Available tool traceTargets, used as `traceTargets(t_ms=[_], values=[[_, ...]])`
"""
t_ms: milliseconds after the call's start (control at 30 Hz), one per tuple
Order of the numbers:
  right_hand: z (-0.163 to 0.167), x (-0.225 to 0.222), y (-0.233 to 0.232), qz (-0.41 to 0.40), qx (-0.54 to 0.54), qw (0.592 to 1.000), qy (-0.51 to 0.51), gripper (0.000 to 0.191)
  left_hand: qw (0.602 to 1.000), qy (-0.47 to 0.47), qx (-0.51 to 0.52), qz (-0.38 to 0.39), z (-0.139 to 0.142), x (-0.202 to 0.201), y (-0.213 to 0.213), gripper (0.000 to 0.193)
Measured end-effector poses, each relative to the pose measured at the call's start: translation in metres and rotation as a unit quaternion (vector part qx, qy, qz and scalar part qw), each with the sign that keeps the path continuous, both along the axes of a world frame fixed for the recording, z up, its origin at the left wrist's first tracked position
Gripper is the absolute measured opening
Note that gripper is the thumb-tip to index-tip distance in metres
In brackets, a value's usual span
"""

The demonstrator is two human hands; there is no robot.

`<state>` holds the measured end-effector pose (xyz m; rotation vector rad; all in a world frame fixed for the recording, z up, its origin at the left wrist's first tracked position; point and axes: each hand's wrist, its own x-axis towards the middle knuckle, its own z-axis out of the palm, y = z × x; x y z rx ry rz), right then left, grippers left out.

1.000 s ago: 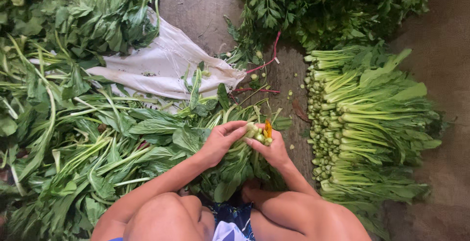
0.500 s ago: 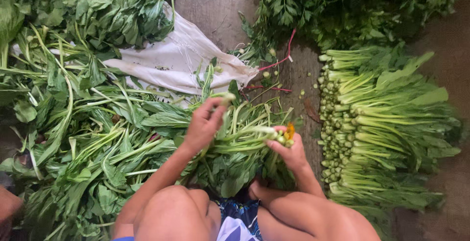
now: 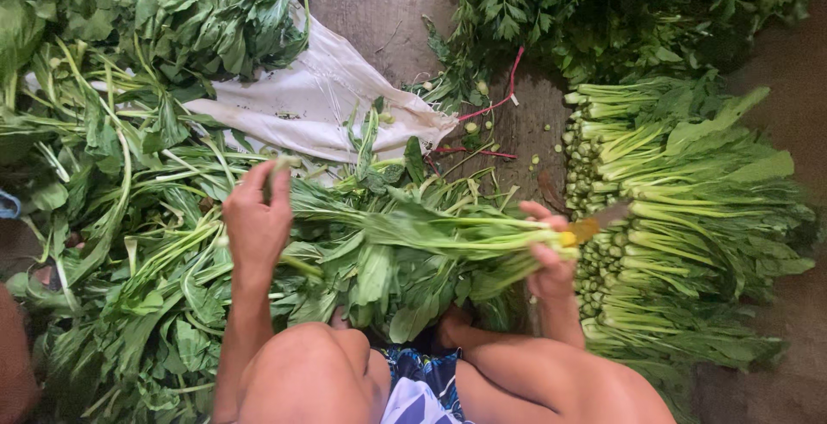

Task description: The person sits on the floor and uses a small knife to trim the stems of leafy green vegetables. They pick up each vegetable, cut the stem, and place the trimmed vegetable into a growing pile on the right.

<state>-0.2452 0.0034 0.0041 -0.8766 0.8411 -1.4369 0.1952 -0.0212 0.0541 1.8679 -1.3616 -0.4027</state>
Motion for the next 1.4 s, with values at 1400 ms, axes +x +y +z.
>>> traceTargets(t_ms=[1400], values=[[0.073, -0.045, 0.015, -0.043, -0.021, 0.975, 0.219, 0.036, 0.951, 0.247, -0.032, -0.184, 0.022, 0.013, -0.026, 0.033]])
